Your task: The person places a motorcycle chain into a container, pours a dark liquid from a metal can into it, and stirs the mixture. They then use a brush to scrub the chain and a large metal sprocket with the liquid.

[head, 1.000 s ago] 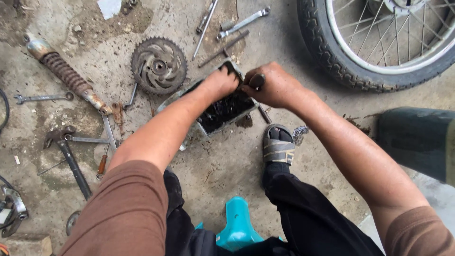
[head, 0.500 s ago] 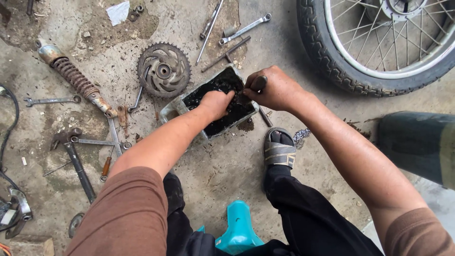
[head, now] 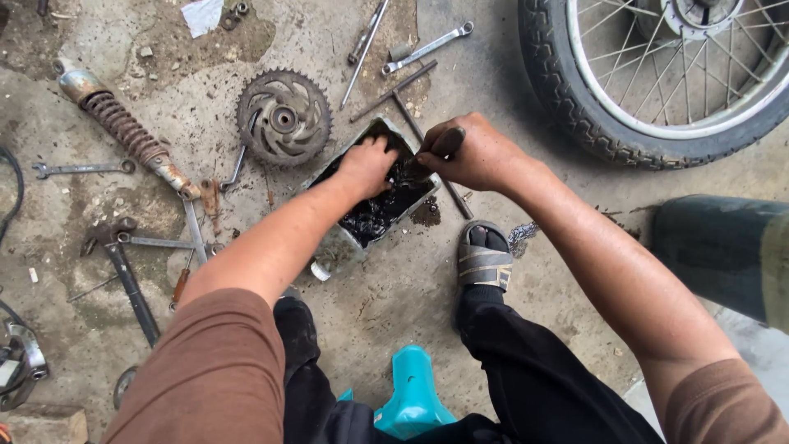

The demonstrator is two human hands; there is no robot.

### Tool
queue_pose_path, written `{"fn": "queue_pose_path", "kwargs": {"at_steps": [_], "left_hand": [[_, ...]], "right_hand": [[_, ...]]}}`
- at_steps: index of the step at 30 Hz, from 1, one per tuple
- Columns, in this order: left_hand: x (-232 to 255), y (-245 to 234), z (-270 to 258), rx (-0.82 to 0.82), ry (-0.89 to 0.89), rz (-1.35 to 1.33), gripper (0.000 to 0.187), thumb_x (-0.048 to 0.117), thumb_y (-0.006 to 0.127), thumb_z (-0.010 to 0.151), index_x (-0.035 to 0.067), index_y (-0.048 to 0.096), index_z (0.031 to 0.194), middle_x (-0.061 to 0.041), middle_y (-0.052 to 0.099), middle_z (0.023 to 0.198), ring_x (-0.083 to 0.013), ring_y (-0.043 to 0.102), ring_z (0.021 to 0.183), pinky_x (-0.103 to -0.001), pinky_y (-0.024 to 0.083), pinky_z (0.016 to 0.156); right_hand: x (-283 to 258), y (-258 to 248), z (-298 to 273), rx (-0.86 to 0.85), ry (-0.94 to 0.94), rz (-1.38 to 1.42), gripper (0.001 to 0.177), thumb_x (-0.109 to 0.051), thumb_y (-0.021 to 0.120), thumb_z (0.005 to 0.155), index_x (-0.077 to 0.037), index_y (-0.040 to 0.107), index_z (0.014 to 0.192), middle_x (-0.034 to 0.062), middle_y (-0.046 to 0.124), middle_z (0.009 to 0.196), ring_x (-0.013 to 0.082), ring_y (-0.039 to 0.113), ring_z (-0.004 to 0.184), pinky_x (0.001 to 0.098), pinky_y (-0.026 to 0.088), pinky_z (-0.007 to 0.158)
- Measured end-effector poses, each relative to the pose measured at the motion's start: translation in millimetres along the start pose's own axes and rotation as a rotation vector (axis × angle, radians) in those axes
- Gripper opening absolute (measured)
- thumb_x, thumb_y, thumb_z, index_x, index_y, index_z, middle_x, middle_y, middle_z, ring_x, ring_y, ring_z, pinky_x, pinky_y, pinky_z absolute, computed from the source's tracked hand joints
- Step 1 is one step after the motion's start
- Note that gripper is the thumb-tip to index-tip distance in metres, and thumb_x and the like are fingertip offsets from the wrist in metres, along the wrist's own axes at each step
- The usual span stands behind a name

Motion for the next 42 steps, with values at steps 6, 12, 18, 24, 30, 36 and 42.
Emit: {"fn": "queue_pose_path", "kwargs": {"at_steps": [6, 12, 18, 24, 30, 36, 42], "left_hand": [[-1.2, 12.3, -32.3, -0.273, 0.163, 0.072, 0.060, 0.056, 0.084, 0.075, 0.022, 0.073, 0.123, -0.008, 0.065, 0.114, -0.0291, 0.074, 0.096, -0.043, 0.065, 0.073], [-1.4, 72.1, 2.4, 0.203, 0.222, 0.114, 0.016, 0.026, 0.061, 0.087, 0.026, 0.076, 0.090, -0.002, 0.072, 0.083, -0.0245, 0.071, 0.089, -0.047, 0.048, 0.082], [-10.4, 43.6, 17.8, 0.039, 0.128, -0.035, 0.036, 0.006, 0.056, 0.089, 0.010, 0.058, 0.124, -0.015, 0.077, 0.086, -0.0354, 0.078, 0.077, -0.047, 0.061, 0.067], [6.4, 5.3, 26.7, 0.264, -0.029, -0.004, 0.031, 0.011, 0.068, 0.085, 0.008, 0.068, 0.116, -0.014, 0.063, 0.101, -0.0374, 0.073, 0.087, -0.047, 0.064, 0.061], [4.6, 17.6, -6.3, -0.041, -0.043, -0.211, 0.054, 0.050, 0.081, 0.079, 0.026, 0.070, 0.126, -0.010, 0.063, 0.115, -0.0368, 0.068, 0.107, -0.053, 0.062, 0.080], [-13.7, 33.1, 4.1, 0.166, 0.051, -0.096, 0.022, 0.010, 0.062, 0.094, 0.023, 0.074, 0.107, -0.016, 0.068, 0.098, -0.0394, 0.074, 0.084, -0.047, 0.063, 0.065], [-20.7, 28.0, 6.1, 0.174, 0.071, 0.070, 0.014, -0.001, 0.065, 0.080, 0.008, 0.072, 0.075, -0.011, 0.063, 0.074, -0.0321, 0.073, 0.062, -0.035, 0.060, 0.048]], "right_hand": [[3.2, -5.5, 0.9, -0.001, 0.009, -0.009, 0.015, -0.025, 0.073, 0.084, -0.015, 0.078, 0.095, 0.0072, 0.078, 0.083, 0.0332, 0.075, 0.091, 0.0449, 0.059, 0.083], [3.2, 2.1, 5.3, 0.004, 0.003, -0.038, 0.015, -0.026, 0.075, 0.084, -0.017, 0.079, 0.095, 0.0062, 0.078, 0.082, 0.0316, 0.075, 0.090, 0.0450, 0.059, 0.081], [-7.8, -6.9, -1.3, -0.022, -0.038, -0.024, 0.014, -0.024, 0.073, 0.084, -0.016, 0.079, 0.094, 0.0062, 0.078, 0.081, 0.0314, 0.076, 0.091, 0.0448, 0.059, 0.082], [7.0, -1.0, 4.7, 0.020, -0.021, -0.032, 0.014, -0.026, 0.074, 0.084, -0.018, 0.079, 0.094, 0.0054, 0.078, 0.080, 0.0316, 0.075, 0.088, 0.0435, 0.059, 0.081], [13.8, 29.5, 4.0, 0.035, -0.083, -0.040, 0.015, -0.025, 0.074, 0.085, -0.016, 0.079, 0.096, 0.0090, 0.077, 0.081, 0.0337, 0.076, 0.086, 0.0454, 0.060, 0.077], [27.4, 91.8, 5.1, -0.071, -0.135, 0.013, 0.012, -0.027, 0.071, 0.093, -0.018, 0.078, 0.098, 0.0081, 0.079, 0.084, 0.0323, 0.077, 0.088, 0.0421, 0.062, 0.080], [50.2, 114.4, 23.4, 0.049, -0.283, 0.008, 0.009, -0.019, 0.071, 0.092, -0.013, 0.074, 0.098, 0.0128, 0.076, 0.081, 0.0361, 0.076, 0.080, 0.0466, 0.061, 0.072]]}}
Point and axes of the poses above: each hand's wrist, its own z-axis towards the middle knuckle, its own y-axis out of the palm, x = y × z, the point moved 4 cm from there along z, towards the middle knuckle
